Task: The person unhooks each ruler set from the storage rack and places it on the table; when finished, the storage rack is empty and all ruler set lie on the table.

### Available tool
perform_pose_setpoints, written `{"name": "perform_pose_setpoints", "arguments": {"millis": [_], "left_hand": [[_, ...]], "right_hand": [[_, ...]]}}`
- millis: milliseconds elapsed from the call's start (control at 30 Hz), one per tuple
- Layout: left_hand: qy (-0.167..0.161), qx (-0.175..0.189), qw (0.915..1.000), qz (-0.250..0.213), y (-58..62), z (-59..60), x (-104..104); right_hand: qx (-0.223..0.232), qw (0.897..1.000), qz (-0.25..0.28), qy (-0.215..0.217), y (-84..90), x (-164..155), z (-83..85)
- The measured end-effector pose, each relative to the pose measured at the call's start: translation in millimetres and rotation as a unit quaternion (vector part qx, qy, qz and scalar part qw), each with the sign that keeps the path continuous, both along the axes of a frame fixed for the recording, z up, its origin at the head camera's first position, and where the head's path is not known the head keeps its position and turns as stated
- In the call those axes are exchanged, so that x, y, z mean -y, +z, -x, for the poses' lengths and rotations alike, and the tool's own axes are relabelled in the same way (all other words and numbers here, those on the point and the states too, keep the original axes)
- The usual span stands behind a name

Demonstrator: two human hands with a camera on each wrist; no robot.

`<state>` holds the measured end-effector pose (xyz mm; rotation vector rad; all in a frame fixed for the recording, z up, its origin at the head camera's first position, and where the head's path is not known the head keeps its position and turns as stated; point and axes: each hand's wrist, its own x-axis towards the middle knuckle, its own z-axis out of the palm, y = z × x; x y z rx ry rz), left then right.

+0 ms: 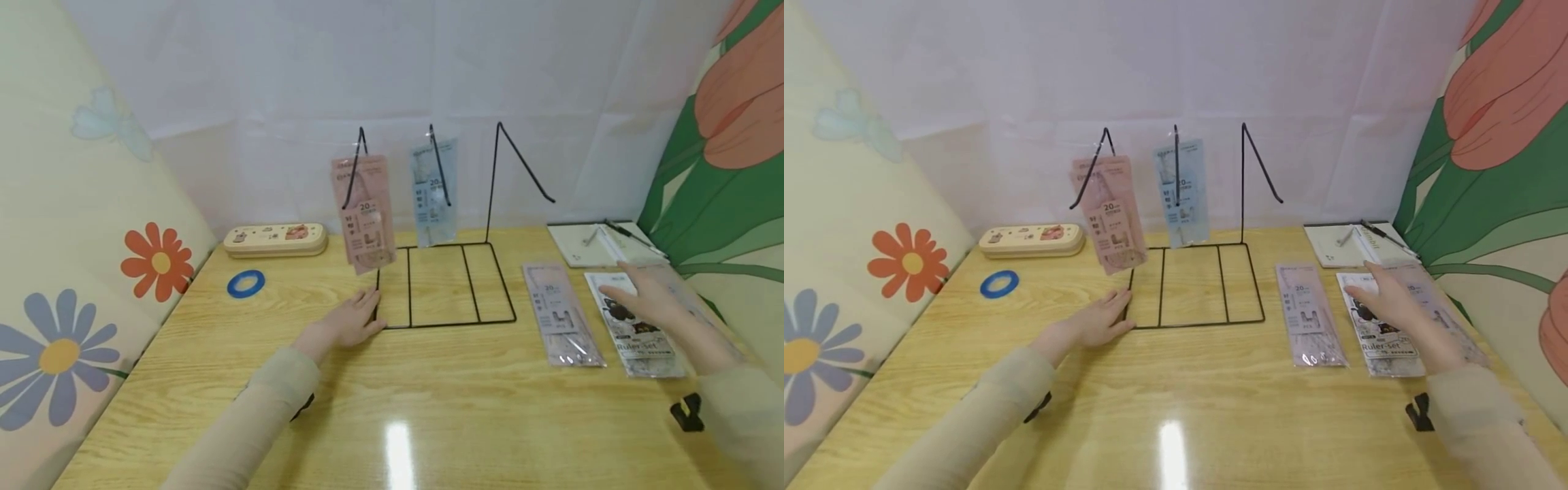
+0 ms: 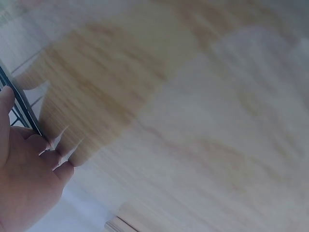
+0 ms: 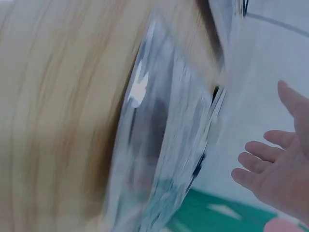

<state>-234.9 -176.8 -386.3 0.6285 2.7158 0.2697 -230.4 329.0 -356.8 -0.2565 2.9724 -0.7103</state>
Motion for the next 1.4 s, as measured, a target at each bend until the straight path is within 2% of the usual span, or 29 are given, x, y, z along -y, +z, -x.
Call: {"name": "perform_pose_setpoints", "arguments": {"millis": [100,400,633,733,833,1033,1267,1400], "left_hand": [[0.001,0.000,1.0000,0.001,-0.2,0.3,0],[-0.001,-0.001,1.0000,0.002,-2.4,-0.5,1],[0.000,-0.002,1.0000,0.002,-0.3,-1.3,1],[0.002,0.003,1.0000,0.002,-0.3,-1.4,1],[0.006,0.008,0.9999,0.002,-0.4,-1.4,1],[0.000,0.002,1.0000,0.002,-0.8,-0.9,1],[0.004,0.002,1.0000,-0.008,1.2,-1.9,1],[0.018,0.009,0.9993,-0.031,1.4,-1.9,3]], "right_hand": [[0.032,0.999,0.032,0.004,-2.2,26,2.2],[0.005,0.995,0.058,0.078,-11.0,83,4.7],[-0.039,0.990,-0.007,0.138,-20.1,115,8.9],[-0.019,0.987,-0.020,0.157,-25.3,125,10.7],[0.015,0.987,-0.020,0.158,-30.3,133,12.7],[0.005,0.983,-0.014,0.181,-38.5,142,17.6],[0.072,0.985,-0.038,0.154,-38.6,149,20.9],[0.087,0.984,-0.046,0.152,-37.5,151,21.9]]}}
